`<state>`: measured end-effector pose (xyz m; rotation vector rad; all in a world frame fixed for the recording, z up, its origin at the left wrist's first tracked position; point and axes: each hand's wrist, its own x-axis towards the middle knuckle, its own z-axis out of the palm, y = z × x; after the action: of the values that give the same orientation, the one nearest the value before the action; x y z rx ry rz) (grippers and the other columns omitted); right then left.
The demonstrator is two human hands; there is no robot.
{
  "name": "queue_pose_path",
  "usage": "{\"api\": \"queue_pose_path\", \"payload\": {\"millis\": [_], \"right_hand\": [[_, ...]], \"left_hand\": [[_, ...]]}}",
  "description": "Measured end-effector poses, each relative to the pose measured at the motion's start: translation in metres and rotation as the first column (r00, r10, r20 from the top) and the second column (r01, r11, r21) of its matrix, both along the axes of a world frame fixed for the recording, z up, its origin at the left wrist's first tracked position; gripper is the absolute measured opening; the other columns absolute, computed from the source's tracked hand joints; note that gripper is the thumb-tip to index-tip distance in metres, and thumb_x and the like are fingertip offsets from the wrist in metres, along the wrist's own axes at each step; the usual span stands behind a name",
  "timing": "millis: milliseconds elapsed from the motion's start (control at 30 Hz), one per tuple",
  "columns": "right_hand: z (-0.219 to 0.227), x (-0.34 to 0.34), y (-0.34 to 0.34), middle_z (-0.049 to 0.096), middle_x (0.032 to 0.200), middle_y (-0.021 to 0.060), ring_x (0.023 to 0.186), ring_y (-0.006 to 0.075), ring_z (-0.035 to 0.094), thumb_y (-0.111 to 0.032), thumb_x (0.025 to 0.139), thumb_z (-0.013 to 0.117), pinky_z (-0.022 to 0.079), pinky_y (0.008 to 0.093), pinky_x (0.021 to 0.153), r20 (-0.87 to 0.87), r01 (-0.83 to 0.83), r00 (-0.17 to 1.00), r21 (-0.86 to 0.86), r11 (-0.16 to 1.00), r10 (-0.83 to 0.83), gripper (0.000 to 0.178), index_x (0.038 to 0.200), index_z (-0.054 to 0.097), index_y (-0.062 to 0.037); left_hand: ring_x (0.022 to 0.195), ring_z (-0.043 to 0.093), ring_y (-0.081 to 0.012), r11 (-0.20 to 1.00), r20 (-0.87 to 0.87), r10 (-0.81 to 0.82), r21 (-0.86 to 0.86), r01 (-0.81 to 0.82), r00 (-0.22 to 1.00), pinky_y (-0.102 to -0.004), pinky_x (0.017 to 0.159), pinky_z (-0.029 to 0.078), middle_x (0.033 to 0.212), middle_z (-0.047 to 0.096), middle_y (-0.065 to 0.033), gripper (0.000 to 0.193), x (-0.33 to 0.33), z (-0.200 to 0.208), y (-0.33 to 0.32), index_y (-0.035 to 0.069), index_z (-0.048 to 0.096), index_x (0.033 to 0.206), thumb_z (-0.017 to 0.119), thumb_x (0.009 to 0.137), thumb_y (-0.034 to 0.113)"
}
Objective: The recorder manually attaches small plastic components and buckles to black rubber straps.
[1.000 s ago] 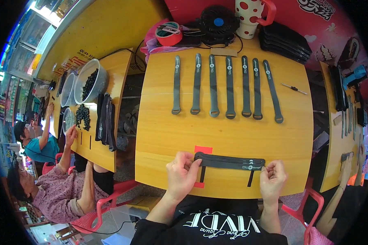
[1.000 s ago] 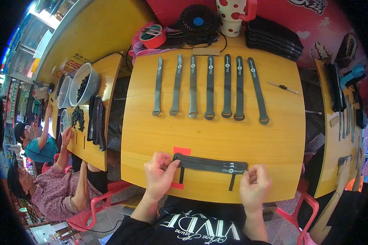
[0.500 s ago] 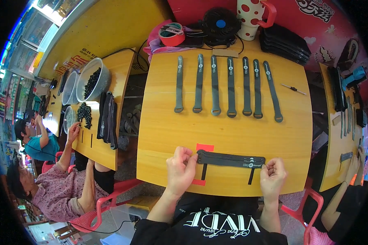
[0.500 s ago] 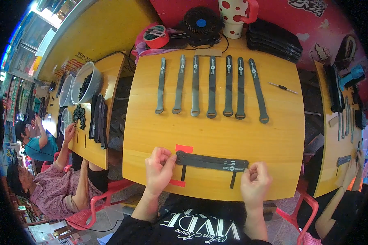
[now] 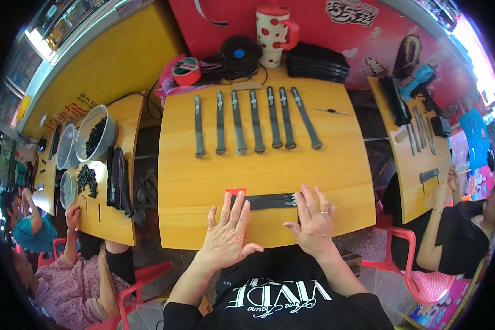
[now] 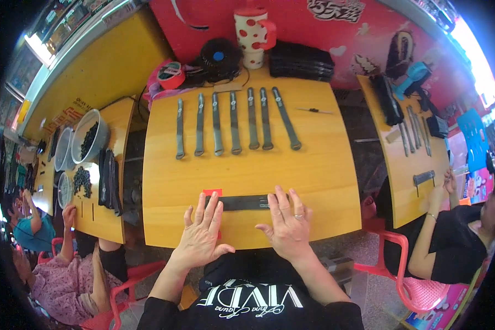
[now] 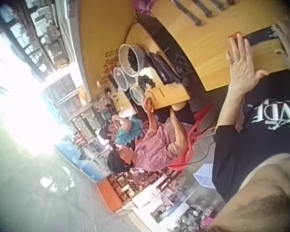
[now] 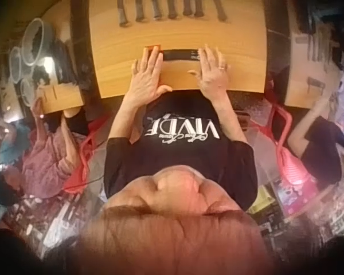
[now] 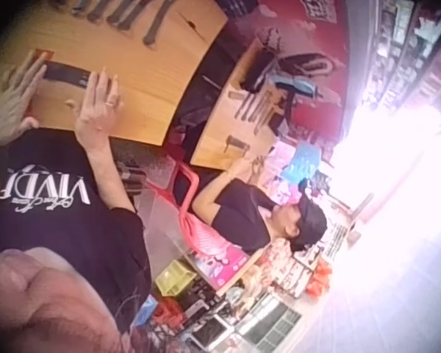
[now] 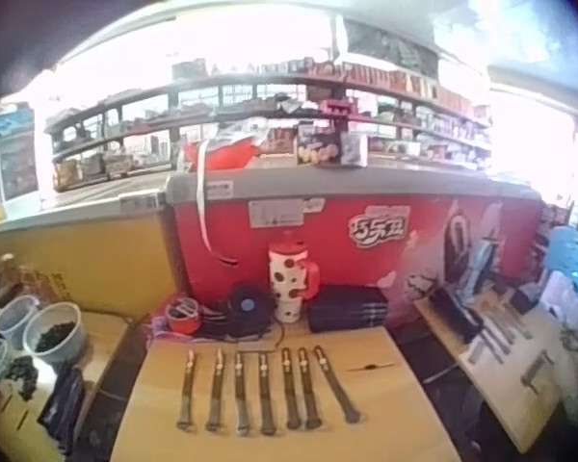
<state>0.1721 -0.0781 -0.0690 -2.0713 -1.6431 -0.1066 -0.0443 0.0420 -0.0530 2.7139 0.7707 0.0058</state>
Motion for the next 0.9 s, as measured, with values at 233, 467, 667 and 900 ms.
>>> {"api": "queue_pose_path", "payload": {"millis": [233, 467, 667, 900], "right_hand": [[0.001, 0.023, -0.011, 0.048, 0.142, 0.0123, 0.129, 0.0358, 0.042, -0.038, 0.086, 0.068, 0.036, 0.0491, 0.096, 0.121, 0.015, 0.993, -0.235, 0.972, 0.014, 0.055, 0.128, 0.058, -0.0026], [-0.019, 0.091, 0.037, 0.063, 0.106, 0.0213, 0.1, 0.0386, 0.059, -0.012, 0.085, 0.068, 0.047, 0.0442, 0.086, -0.304, 0.235, 0.934, 0.121, 0.965, -0.189, 0.033, 0.112, 0.062, 0.0046], [-0.024, 0.127, 0.126, 0.063, 0.101, 0.0227, 0.093, 0.0409, 0.061, -0.014, 0.082, 0.07, 0.049, 0.0471, 0.079, -0.164, 0.256, 0.956, 0.065, 0.964, -0.243, 0.03, 0.106, 0.064, 0.0026], [-0.032, 0.14, 0.15, 0.067, 0.081, 0.0124, 0.072, 0.0277, 0.065, -0.006, 0.081, 0.07, 0.052, 0.0406, 0.066, -0.595, 0.185, 0.788, -0.02, 0.982, -0.161, 0.016, 0.092, 0.061, 0.0005]], "left_hand": [[0.15, 0.003, -0.0351, 1.0, -0.141, 0.018, 0.01, -0.017, 0.99, -0.0635, 0.112, 0.014, 0.162, 0.008, -0.0174, 0.109, -0.003, -0.019, 0.008, -0.003, 0.022, 0.151, 0.047, 0.081, 0.076], [0.145, 0.017, -0.0395, 0.999, 0.143, 0.026, -0.039, -0.02, 0.989, -0.0572, 0.11, 0.022, 0.157, 0.021, -0.0197, 0.08, 0.033, 0.022, -0.007, 0.001, 0.039, 0.143, 0.068, 0.084, 0.046], [0.121, 0.048, -0.0368, 0.978, 0.494, -0.074, -0.133, 0.159, 0.866, -0.0485, 0.097, 0.037, 0.129, 0.054, -0.0185, 0.045, 0.082, 0.016, -0.015, 0.001, 0.059, 0.121, 0.072, 0.083, 0.021], [0.091, 0.065, -0.0342, 0.921, 0.679, -0.051, -0.252, 0.298, 0.733, -0.0402, 0.079, 0.052, 0.103, 0.067, -0.0183, 0.03, 0.108, 0.002, -0.012, -0.003, 0.063, 0.112, 0.069, 0.086, 0.011]]}}
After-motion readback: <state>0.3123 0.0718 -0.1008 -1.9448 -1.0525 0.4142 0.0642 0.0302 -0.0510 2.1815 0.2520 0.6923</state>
